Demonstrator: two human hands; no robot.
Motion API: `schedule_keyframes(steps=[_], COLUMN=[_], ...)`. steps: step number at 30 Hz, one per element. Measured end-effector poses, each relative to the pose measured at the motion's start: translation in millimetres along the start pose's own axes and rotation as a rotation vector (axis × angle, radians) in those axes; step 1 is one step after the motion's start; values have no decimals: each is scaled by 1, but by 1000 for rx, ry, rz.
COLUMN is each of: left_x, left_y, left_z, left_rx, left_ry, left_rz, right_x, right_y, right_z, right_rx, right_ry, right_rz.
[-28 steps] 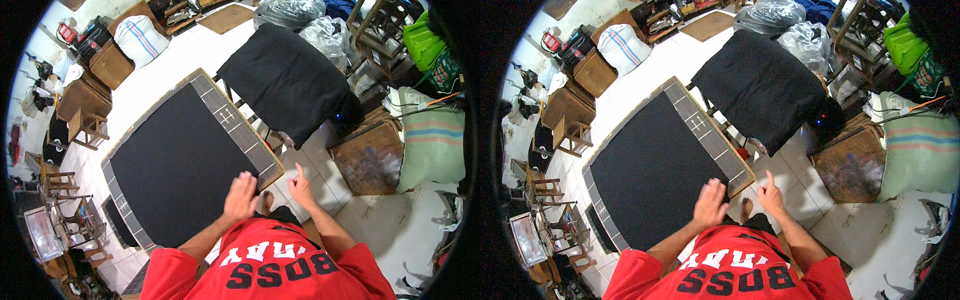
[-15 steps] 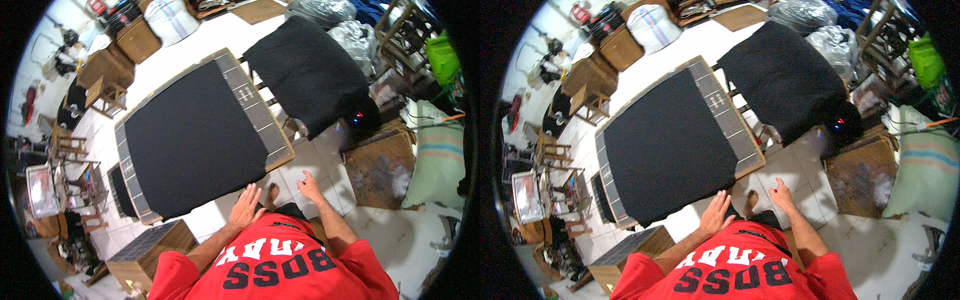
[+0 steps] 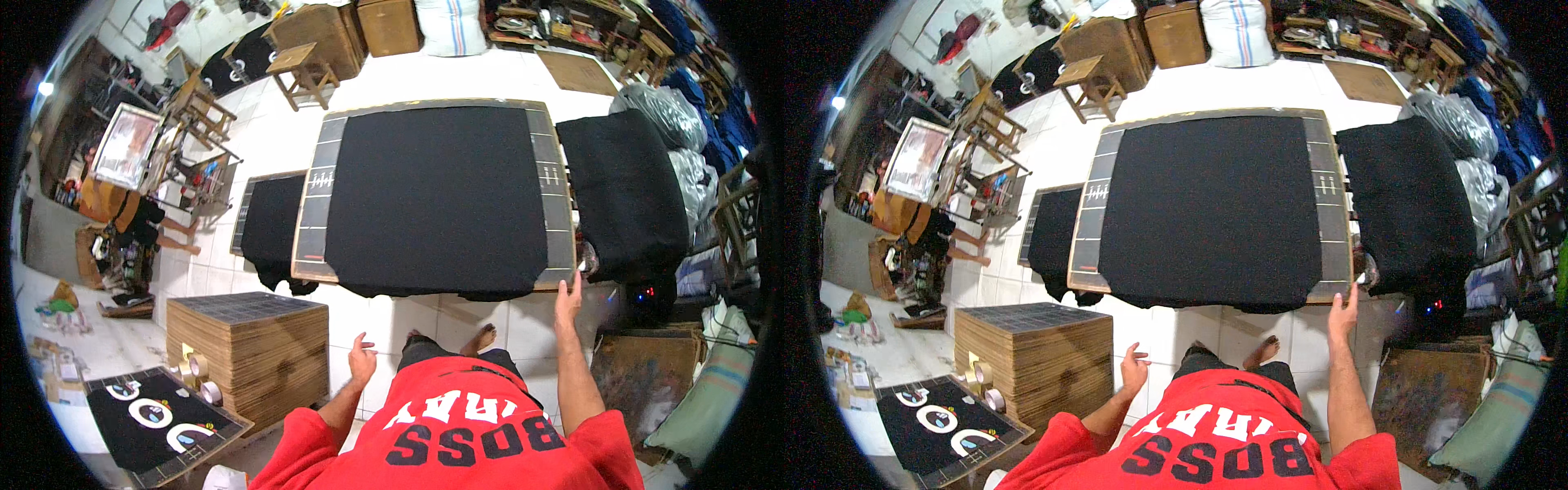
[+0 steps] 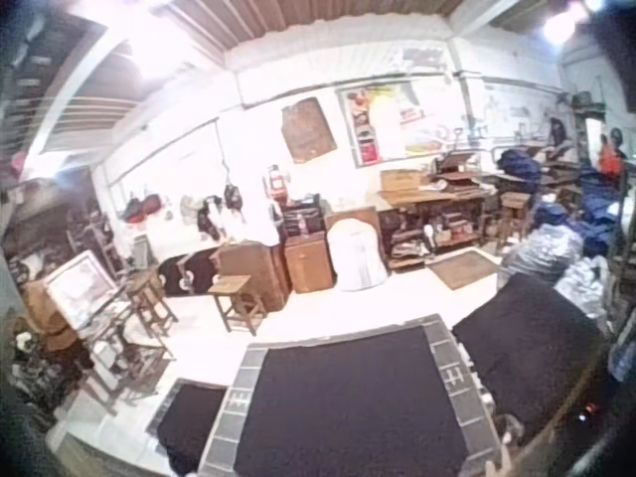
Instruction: The person prepares a screen printing frame by smoothing a black t-shirt on it, then removes the shirt and cleans the grid surface with a green tool. The person then places another black t-shirt on the frame and smooths it out.
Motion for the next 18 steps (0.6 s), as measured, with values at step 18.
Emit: schedule_keyframes(steps=[18], left_x=[76], left_y=[126], left_z=[257], left_rx=[398], left_ry=[577], left_rz=[45], right_x=[238], right_y=[-274], right_z=[281], right_rx=[387], right_ry=[937], right_rz=[386])
Point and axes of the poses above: each hand's wrist, its own x-axis away from the middle knuckle, its own y-axis out of the back of the hand, z = x × y, the point moved 9 cm from there along -x, towards the middle knuckle
